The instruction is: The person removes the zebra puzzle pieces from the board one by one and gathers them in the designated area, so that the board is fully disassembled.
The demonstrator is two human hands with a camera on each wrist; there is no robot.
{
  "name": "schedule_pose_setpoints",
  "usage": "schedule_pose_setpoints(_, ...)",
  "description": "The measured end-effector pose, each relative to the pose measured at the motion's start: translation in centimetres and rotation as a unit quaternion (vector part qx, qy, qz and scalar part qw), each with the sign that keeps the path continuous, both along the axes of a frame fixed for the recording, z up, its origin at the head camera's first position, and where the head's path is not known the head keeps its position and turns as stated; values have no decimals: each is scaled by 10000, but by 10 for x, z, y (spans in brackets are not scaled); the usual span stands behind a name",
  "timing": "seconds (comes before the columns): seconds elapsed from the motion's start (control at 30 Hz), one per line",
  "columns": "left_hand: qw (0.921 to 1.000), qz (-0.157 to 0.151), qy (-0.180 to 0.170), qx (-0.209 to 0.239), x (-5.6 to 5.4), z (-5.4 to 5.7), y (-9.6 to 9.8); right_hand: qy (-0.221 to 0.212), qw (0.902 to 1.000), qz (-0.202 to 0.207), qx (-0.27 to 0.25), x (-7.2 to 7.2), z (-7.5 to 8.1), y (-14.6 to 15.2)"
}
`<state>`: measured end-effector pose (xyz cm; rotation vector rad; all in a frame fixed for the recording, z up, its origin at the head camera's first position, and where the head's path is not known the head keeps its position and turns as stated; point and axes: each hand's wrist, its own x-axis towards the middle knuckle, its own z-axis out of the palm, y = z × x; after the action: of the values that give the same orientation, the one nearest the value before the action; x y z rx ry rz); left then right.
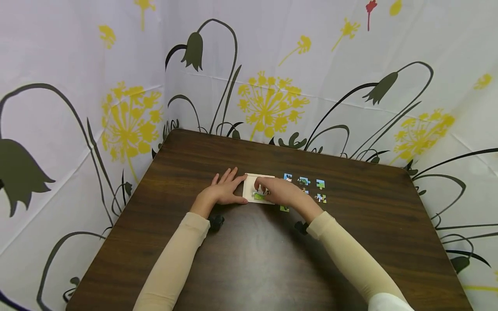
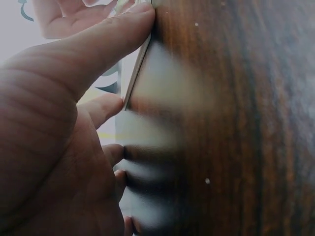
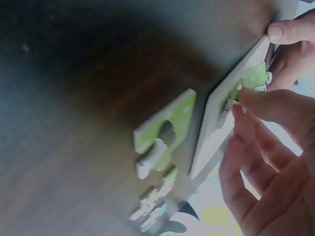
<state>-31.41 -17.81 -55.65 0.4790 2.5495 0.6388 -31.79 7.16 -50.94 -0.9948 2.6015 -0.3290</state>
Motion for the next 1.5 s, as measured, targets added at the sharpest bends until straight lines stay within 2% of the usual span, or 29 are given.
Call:
schedule_pose_setpoints(0.23,9998,-52,-22,-209,-3,-10,0,156,9997,-141,-120,2,-9,3)
schedule_pose_setpoints(0.37,9999,-20,11,-143,-5,-12,-1,191,9994,-143,-247,1,-10,6)
schedule_pose_setpoints(0.57,10000,-3,-30,-93,-3,-2,0,-120,9961,-276,-833,0,-7,11)
schedule_pose_setpoints(0.73,10000,23,-68,-51,4,9,0,-449,9861,-444,-1535,0,-6,22)
schedule_pose_setpoints(0.83,10000,57,-33,-61,3,7,0,-946,9685,-635,-2214,5,-3,33)
schedule_pose_setpoints(0.9,9999,76,9,-87,1,3,1,-1329,9504,-836,-2684,11,1,43)
schedule_pose_setpoints(0.97,9999,90,28,-111,1,1,2,-1728,9282,-1012,-3135,19,3,55)
schedule_pose_setpoints(1.03,9999,88,29,-115,3,1,3,-1836,9159,-1171,-3371,27,5,68)
schedule_pose_setpoints(1.07,9999,82,36,-102,4,1,3,-1812,9133,-1254,-3424,31,4,76)
schedule_pose_setpoints(1.13,9999,72,31,-67,6,2,4,-1713,9109,-1433,-3468,38,1,91)
schedule_pose_setpoints(1.3,9999,44,88,116,8,3,3,-1383,9125,-1921,-3337,49,-10,126)
schedule_pose_setpoints(1.5,9998,61,91,146,5,3,1,-1162,9176,-2214,-3091,50,-19,154)
